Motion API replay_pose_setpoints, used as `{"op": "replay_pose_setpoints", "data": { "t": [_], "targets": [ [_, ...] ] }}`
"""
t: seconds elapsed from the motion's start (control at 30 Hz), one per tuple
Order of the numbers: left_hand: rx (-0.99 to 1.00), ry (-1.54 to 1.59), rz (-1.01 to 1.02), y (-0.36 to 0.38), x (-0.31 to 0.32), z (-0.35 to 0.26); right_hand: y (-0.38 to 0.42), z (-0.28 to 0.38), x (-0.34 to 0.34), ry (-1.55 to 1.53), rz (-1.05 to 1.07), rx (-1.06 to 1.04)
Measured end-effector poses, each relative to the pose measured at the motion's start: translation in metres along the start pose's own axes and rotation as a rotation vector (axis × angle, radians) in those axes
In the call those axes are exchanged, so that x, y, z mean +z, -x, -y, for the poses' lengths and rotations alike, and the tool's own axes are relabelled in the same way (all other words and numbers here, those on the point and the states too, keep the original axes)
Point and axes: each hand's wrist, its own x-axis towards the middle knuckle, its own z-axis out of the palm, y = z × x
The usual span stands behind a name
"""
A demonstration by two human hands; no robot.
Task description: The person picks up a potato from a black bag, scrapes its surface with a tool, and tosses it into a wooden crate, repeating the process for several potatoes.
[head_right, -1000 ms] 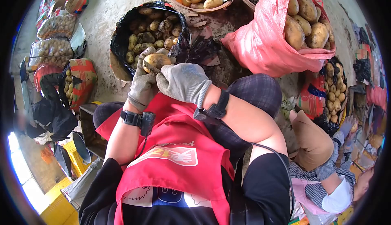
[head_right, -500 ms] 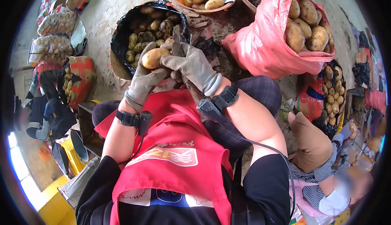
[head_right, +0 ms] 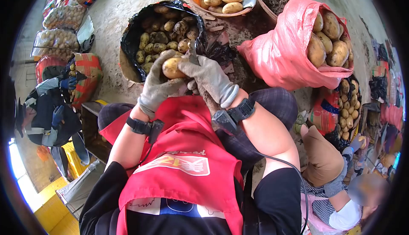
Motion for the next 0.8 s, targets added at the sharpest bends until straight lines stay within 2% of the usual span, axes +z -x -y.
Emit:
{"op": "replay_pose_setpoints", "data": {
  "t": [0.03, 0.1, 0.23, 0.3, 0.37, 0.43, 0.5, 0.57, 0.63, 0.7, 0.73, 0.77, 0.8],
  "targets": [
    [-0.021, 0.003, 0.048, 0.003, 0.003, -0.003, -0.002, -0.004, 0.000, -0.035, 0.042, 0.011],
    [-0.303, -0.042, -0.028, 0.005, 0.004, -0.021, -0.001, -0.002, -0.007, -0.046, 0.085, 0.018],
    [-0.439, 0.130, -0.029, -0.009, -0.034, -0.011, -0.003, 0.000, -0.008, 0.028, 0.090, 0.019],
    [-0.378, -0.145, -0.042, -0.035, -0.055, -0.008, -0.001, 0.009, -0.004, -0.105, -0.035, -0.003],
    [-0.452, -0.334, 0.072, -0.065, -0.102, 0.017, -0.003, 0.019, -0.004, -0.141, -0.080, 0.000],
    [-0.440, -0.666, 0.070, -0.091, -0.130, 0.040, -0.006, 0.032, -0.006, -0.245, -0.251, 0.020],
    [-0.415, -0.707, 0.058, -0.118, -0.141, 0.063, -0.015, 0.035, -0.012, -0.238, -0.313, -0.024],
    [-0.492, -1.167, 0.187, -0.147, -0.133, 0.066, -0.021, 0.039, -0.021, -0.270, -0.371, -0.056],
    [-0.514, -1.305, 0.288, -0.178, -0.122, 0.090, -0.024, 0.048, -0.024, -0.175, -0.396, -0.005],
    [-0.390, -1.410, 0.340, -0.201, -0.115, 0.127, -0.032, 0.052, -0.022, -0.124, -0.437, -0.010],
    [-0.398, -1.457, 0.418, -0.216, -0.109, 0.138, -0.035, 0.050, -0.025, -0.139, -0.460, 0.024],
    [-0.536, -1.485, 0.476, -0.230, -0.090, 0.126, -0.039, 0.049, -0.028, -0.131, -0.470, 0.033],
    [-0.550, -1.509, 0.495, -0.241, -0.086, 0.139, -0.042, 0.048, -0.030, -0.146, -0.481, 0.040]
  ]
}}
